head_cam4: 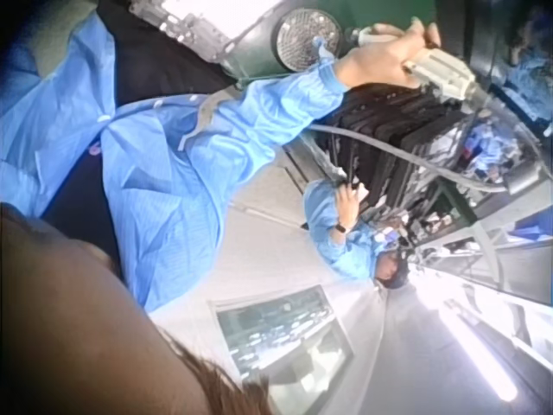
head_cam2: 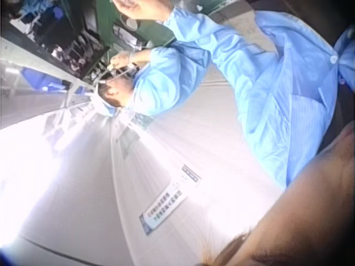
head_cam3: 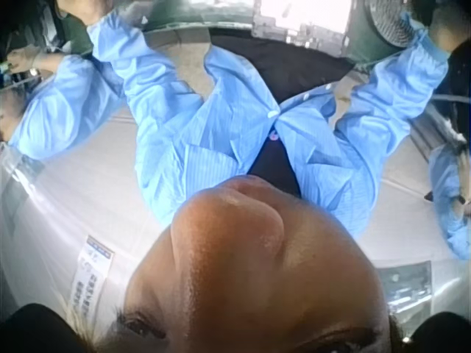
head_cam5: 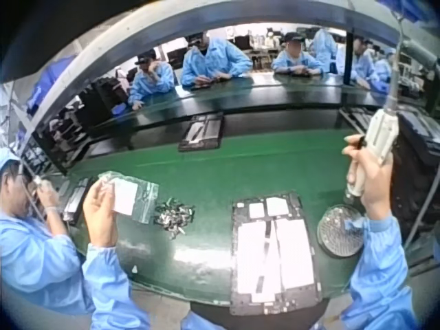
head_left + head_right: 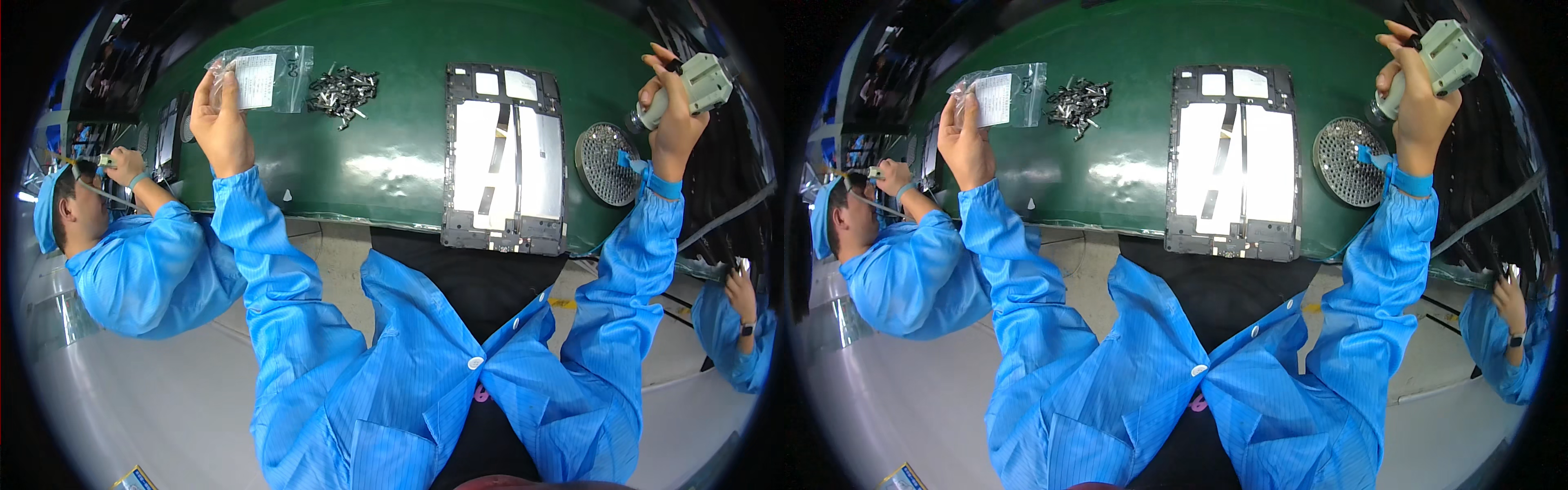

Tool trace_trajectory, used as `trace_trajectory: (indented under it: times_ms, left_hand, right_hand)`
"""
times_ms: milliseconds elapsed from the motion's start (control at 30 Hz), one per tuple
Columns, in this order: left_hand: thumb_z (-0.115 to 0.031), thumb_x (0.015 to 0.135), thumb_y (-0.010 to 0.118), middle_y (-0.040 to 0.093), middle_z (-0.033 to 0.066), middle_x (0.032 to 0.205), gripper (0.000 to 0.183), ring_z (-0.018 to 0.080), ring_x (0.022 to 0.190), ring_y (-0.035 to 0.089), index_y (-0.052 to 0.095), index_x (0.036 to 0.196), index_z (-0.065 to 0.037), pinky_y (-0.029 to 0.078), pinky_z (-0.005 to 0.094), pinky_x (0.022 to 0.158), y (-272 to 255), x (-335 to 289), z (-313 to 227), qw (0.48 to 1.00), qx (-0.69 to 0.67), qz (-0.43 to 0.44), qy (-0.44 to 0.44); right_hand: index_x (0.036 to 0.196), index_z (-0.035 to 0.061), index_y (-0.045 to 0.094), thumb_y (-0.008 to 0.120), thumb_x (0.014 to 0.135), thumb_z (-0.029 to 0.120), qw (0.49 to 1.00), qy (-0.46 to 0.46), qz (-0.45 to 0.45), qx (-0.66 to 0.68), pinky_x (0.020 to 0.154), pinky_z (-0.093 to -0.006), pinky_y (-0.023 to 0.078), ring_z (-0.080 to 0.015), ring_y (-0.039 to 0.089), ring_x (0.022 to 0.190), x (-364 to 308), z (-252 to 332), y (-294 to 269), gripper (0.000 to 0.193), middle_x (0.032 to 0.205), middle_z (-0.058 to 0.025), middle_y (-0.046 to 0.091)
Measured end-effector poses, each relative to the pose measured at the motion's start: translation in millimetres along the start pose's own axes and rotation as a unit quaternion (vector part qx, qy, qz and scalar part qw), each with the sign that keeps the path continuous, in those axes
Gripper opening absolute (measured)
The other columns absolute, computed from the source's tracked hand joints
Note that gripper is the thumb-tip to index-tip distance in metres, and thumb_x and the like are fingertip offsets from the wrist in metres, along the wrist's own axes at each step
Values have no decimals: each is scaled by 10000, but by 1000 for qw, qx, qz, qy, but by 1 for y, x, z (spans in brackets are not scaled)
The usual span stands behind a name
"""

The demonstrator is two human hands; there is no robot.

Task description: Assembling tablet components using an electric screwdriver on an industrial assembly line.

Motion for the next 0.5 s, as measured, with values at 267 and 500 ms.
trace_trajectory:
  times_ms: [267, 500]
  left_hand:
    - [-5, 935, 641, 687, 164, 1169, 377, 187, 1083, 656, 580, 1303, 46, 501, 274, 958, 31, 10, -39, 975, 181, 126, 32]
    - [-9, 901, 681, 697, 147, 1131, 353, 176, 1030, 667, 626, 1242, 62, 513, 267, 926, 28, 21, -43, 984, 160, 79, 11]
  right_hand:
    - [1036, -106, 688, 605, 849, 54, 1000, 7, 4, -8, 460, -251, 417, -102, 553, 521, 0, -1, 3, 260, 911, -135, 724]
    - [1031, -98, 689, 605, 856, 57, 1000, 5, 7, 9, 454, -248, 414, -97, 551, 515, 10, 2, 10, 248, 975, -137, 720]
Point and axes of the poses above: each hand's wrist, its own x-axis towards the middle knuckle, its own y-axis out of the palm, z = x × y, the point moved 6 cm from there along x, towards the middle knuckle
